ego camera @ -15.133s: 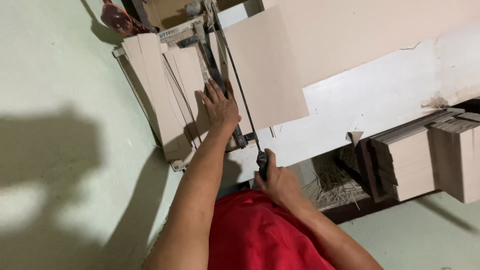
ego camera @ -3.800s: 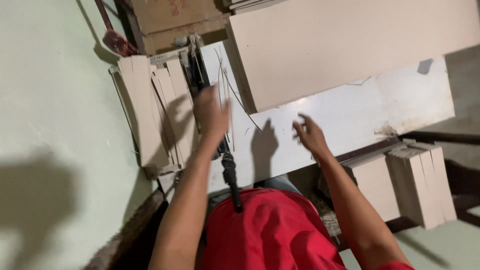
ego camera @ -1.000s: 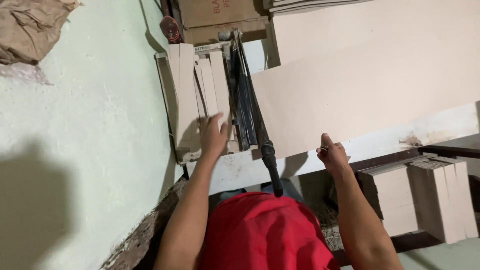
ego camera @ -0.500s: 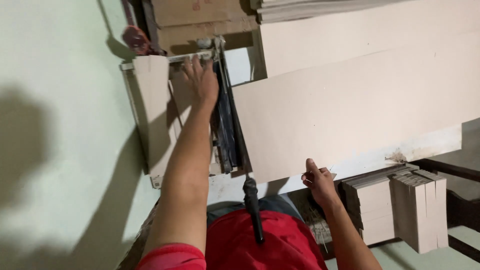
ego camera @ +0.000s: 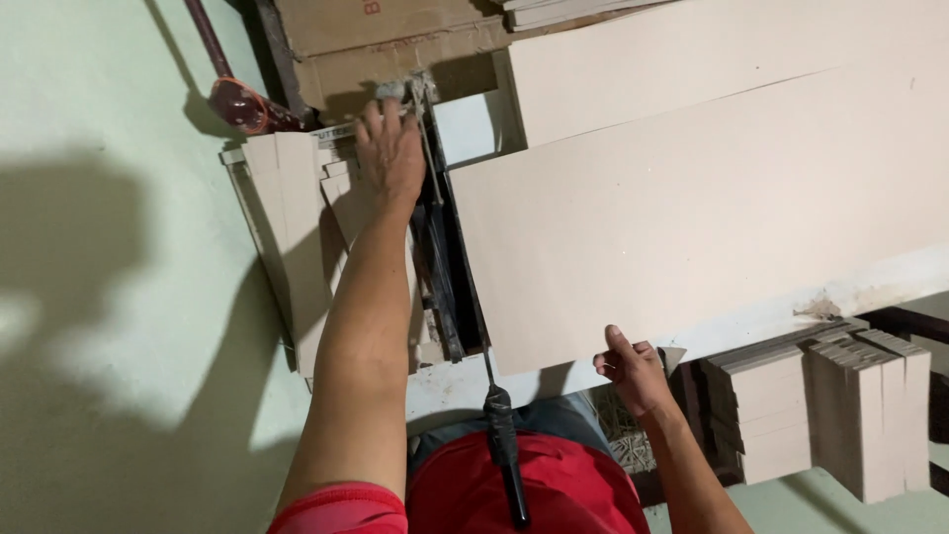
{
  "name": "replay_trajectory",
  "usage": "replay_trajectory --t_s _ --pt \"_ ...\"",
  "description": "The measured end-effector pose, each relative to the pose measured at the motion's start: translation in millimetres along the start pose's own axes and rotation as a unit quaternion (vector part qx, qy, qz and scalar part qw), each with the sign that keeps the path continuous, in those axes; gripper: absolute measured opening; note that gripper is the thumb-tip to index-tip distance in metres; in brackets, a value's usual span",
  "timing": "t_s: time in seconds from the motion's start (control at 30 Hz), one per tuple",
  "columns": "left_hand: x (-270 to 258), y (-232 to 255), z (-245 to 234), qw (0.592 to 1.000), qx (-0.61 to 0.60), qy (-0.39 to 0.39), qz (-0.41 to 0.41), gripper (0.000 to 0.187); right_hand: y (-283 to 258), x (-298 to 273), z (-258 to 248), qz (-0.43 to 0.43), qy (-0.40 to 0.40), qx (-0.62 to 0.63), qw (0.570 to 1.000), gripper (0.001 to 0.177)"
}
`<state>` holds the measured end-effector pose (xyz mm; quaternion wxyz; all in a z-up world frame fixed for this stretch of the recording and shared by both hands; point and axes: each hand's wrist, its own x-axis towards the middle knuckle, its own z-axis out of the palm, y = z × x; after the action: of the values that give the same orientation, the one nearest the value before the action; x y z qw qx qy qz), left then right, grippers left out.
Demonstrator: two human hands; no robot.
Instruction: The person uses a manual paper cutter to trim large sheets of light-colored paper. They repeatedly place a sheet on the cutter, align it against the guide, and pull down the lever to cut the paper. The cut sheets are stacked on the left side of the machine.
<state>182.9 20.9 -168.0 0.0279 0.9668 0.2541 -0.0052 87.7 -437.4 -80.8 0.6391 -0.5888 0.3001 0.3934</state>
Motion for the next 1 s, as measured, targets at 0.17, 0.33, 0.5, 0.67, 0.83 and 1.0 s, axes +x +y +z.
replay_trajectory --t_s 0.17,0.33,0.5,0.67,0.83,1.0 --pt "-11 -13 8 0.989 -0.024 -0.006 0.146 0.008 -12 -7 46 0.012 0.060 -0.111 0.992 0.038" --pt "-29 -19 -5 0.978 -0.060 0.128 0.155 0.013 -8 -3 60 0.015 0.051 -0.147 0.988 0.047" --pt "-30 -22 -9 0.979 -0.044 0.158 0.124 0.015 -8 -4 63 0.017 0.058 -0.154 0.986 0.051" --pt "-26 1 -37 0.993 -0.008 -0.102 0.054 0.023 9 10 51 0.022 0.075 -0.136 0.988 0.051" --pt "-14 1 -4 0.993 0.054 -0.096 0.052 0.031 1 4 48 0.015 0.027 -0.134 0.990 0.043" --pt "-12 -4 4 0.994 0.054 -0.038 0.081 0.019 -14 -17 47 0.019 0.016 -0.155 0.988 0.045"
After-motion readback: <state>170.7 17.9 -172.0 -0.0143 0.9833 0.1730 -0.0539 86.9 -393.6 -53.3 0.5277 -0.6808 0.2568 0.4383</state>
